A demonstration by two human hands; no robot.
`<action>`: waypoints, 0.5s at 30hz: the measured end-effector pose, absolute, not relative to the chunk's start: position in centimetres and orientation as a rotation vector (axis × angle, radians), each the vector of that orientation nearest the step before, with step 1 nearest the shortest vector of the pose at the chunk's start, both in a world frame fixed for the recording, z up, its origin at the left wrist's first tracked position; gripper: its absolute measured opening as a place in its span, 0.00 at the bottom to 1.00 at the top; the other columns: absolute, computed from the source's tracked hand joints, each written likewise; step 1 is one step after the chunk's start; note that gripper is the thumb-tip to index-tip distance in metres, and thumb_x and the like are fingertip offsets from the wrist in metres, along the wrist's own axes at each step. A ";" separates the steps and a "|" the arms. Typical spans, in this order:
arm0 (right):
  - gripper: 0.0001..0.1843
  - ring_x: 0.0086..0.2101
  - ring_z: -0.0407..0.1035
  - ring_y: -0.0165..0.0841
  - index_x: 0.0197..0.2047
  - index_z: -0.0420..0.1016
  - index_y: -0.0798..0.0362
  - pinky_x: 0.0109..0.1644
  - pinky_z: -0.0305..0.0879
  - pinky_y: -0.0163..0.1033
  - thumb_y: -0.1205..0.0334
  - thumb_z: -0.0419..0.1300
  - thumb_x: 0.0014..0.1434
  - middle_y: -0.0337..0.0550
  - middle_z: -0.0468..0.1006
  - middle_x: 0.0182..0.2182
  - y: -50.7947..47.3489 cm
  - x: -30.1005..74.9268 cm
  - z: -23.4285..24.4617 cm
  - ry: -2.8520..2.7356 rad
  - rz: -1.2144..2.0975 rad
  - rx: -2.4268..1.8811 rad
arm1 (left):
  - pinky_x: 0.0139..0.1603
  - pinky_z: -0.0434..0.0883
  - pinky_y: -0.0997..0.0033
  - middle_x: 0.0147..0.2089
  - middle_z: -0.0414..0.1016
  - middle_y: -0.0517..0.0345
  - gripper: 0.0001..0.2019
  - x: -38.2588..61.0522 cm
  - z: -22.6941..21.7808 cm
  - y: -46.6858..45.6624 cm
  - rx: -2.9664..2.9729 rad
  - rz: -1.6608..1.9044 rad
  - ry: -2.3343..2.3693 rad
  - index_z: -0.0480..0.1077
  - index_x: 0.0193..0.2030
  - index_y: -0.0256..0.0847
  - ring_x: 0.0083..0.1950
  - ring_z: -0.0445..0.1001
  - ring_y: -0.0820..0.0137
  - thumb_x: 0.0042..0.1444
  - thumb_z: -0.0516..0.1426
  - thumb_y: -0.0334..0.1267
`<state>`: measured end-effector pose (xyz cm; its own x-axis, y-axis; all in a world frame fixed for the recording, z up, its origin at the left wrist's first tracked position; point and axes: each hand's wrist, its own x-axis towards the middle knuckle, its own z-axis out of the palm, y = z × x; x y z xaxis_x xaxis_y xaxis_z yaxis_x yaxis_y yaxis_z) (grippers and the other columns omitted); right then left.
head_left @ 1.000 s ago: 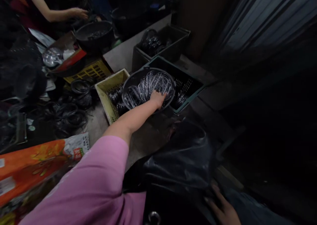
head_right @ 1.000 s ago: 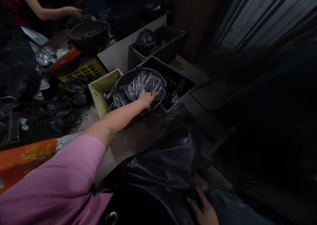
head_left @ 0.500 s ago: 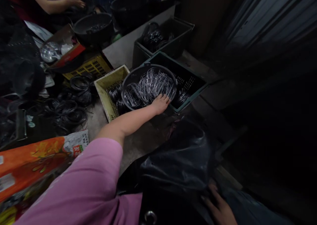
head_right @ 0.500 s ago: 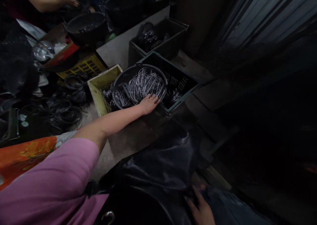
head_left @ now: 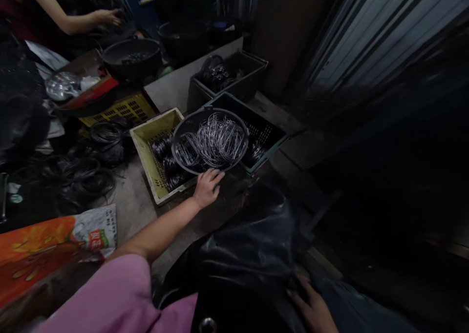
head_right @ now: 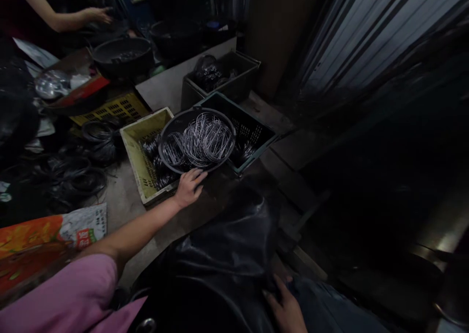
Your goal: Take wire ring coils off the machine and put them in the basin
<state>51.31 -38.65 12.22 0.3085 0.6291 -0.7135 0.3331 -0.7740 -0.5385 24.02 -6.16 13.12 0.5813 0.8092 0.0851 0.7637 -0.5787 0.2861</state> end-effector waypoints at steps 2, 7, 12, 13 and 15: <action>0.38 0.59 0.61 0.50 0.46 0.77 0.58 0.65 0.53 0.49 0.37 0.53 0.41 0.56 0.74 0.51 -38.4 51.2 12.5 -0.910 1.453 -2.257 | 0.64 0.56 0.57 0.65 0.64 0.49 0.26 21.6 11.5 -8.7 2.489 0.288 1.408 0.66 0.63 0.42 0.67 0.57 0.60 0.56 0.53 0.36; 0.38 0.61 0.58 0.49 0.48 0.77 0.56 0.66 0.51 0.51 0.37 0.53 0.41 0.54 0.76 0.47 -38.0 51.1 13.0 -0.947 1.487 -2.221 | 0.65 0.60 0.62 0.63 0.66 0.51 0.27 17.2 7.8 -12.4 2.203 0.133 1.610 0.67 0.61 0.43 0.65 0.63 0.63 0.52 0.54 0.36; 0.42 0.59 0.61 0.50 0.50 0.76 0.60 0.64 0.56 0.49 0.37 0.52 0.41 0.56 0.73 0.52 -39.3 52.1 11.3 -0.952 1.457 -2.253 | 0.66 0.60 0.66 0.64 0.66 0.51 0.28 15.1 6.9 -11.0 1.976 0.096 1.949 0.65 0.63 0.40 0.65 0.63 0.64 0.53 0.54 0.33; 0.42 0.57 0.63 0.49 0.50 0.76 0.60 0.62 0.59 0.47 0.36 0.53 0.41 0.55 0.73 0.52 -39.7 52.4 10.8 -0.942 1.451 -2.275 | 0.66 0.61 0.66 0.63 0.66 0.51 0.28 14.6 7.0 -10.4 1.951 0.108 2.004 0.65 0.63 0.40 0.65 0.63 0.64 0.53 0.54 0.33; 0.39 0.55 0.66 0.49 0.48 0.77 0.56 0.59 0.64 0.45 0.37 0.56 0.40 0.52 0.75 0.50 -40.3 53.0 10.0 -0.931 1.443 -2.304 | 0.65 0.61 0.64 0.62 0.67 0.49 0.27 13.4 7.3 -9.1 1.914 0.142 2.083 0.65 0.63 0.39 0.64 0.64 0.61 0.55 0.55 0.35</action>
<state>53.03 -40.32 9.98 0.2986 0.6431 -0.7051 0.3772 -0.7582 -0.5318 13.40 -9.10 7.26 -0.0610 0.9856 -0.1574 0.9552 0.1034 0.2773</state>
